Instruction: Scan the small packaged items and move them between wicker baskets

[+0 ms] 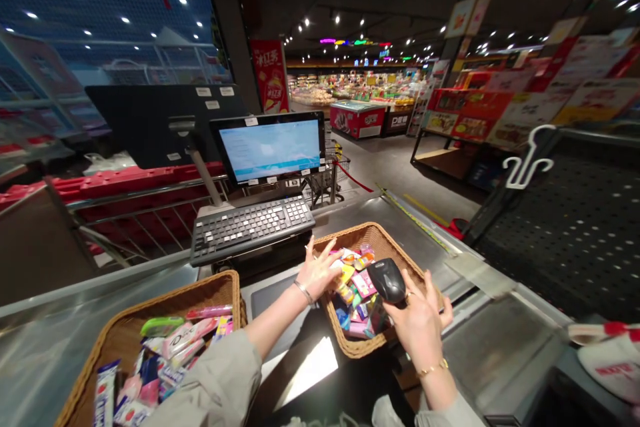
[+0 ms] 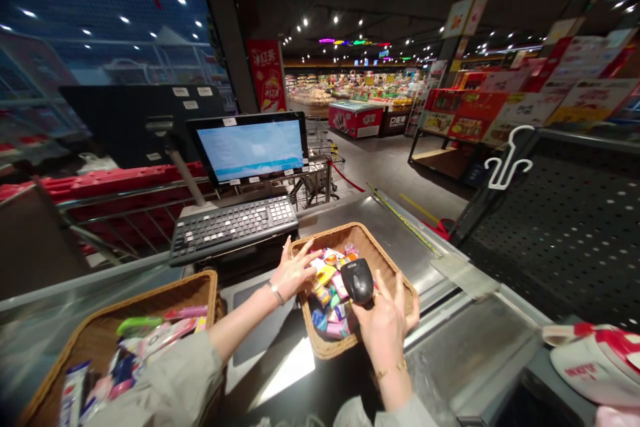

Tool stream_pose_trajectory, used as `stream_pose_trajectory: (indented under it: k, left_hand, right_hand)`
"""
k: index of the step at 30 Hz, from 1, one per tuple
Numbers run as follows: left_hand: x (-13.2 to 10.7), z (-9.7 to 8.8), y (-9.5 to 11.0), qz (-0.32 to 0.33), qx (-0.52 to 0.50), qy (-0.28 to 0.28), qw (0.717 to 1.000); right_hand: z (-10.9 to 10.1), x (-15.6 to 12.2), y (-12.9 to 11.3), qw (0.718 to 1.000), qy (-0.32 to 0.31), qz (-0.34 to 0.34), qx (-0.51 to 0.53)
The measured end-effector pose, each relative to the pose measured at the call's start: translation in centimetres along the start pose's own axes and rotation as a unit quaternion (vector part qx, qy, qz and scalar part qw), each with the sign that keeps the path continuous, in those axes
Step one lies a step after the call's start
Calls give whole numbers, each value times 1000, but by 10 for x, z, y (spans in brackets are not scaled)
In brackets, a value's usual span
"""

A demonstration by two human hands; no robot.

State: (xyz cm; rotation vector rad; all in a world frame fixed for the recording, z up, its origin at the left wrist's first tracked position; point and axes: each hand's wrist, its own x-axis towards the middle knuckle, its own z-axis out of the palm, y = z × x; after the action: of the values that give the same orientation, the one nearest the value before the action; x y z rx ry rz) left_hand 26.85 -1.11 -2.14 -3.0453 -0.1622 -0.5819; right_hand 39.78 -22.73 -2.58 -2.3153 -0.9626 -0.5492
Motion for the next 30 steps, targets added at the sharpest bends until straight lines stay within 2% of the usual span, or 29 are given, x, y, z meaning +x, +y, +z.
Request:
stream_pose_trajectory:
  k: [9, 17, 23, 30]
  left_hand:
    - [25, 22, 23, 119, -37, -24, 992]
    - [28, 25, 23, 40, 45, 3, 998]
    - [10, -2, 20, -28, 26, 14, 999]
    - [-33, -46, 15, -126, 36, -9, 991]
  right_hand:
    - [-5, -3, 18, 999, -6, 31, -19]
    - [-2, 1, 19, 998, -7, 58, -18]
    - [1, 7, -6, 999, -17, 28, 20]
    - [5, 12, -42, 997, -52, -34, 52]
